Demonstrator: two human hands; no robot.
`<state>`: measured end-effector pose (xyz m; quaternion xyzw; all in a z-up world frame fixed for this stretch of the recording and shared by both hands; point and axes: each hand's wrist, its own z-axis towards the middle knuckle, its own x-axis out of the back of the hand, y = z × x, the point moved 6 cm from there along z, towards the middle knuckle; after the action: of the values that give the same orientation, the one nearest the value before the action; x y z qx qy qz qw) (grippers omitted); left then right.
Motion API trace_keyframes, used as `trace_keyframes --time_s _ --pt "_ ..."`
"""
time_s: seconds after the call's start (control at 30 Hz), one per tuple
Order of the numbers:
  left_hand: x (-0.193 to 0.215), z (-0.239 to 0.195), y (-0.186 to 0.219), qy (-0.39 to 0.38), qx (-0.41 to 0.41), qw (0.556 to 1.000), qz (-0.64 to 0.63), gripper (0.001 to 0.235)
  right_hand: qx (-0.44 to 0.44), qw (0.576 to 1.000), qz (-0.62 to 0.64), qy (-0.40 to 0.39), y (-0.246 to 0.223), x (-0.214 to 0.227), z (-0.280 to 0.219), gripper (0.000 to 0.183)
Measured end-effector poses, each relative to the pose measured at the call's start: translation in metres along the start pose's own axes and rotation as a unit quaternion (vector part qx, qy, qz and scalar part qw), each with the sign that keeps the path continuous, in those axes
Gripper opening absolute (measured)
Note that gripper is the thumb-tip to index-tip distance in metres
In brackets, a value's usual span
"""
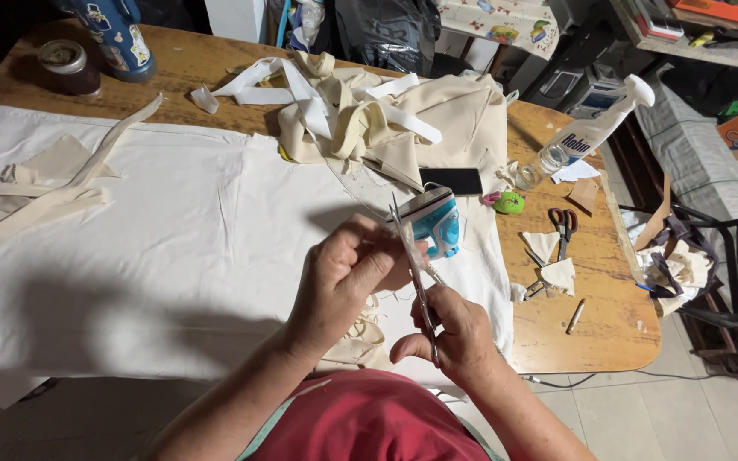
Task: Cutting long strips of cream-colored fabric into smaller pieces using scissors on a workbench.
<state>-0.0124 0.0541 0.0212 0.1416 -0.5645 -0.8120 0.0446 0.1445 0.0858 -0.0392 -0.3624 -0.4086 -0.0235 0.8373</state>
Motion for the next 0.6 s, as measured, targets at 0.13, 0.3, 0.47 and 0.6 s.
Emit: trace_keyframes --time_s 0.13,0.3,0.47,0.6 --pt "0.002 -0.003 -0.001 -0.011 -0.011 1.000 -0.018 0.002 0.004 1.000 0.002 0.005 -0.004 -0.005 0.002 0.051" --pt "0.011 -0.005 -0.003 -0.008 0.023 0.998 -0.061 0.009 0.023 0.999 0.019 0.027 -0.022 -0.013 0.008 0.043" --pt "0.024 -0.005 0.010 -0.031 0.006 0.998 -0.047 0.011 0.018 0.998 -0.033 0.053 -0.024 -0.028 0.004 0.043" --pt "0.034 -0.006 0.013 -0.058 0.008 0.998 -0.033 0.013 -0.005 0.994 -0.049 0.098 -0.025 -0.044 -0.002 0.043"
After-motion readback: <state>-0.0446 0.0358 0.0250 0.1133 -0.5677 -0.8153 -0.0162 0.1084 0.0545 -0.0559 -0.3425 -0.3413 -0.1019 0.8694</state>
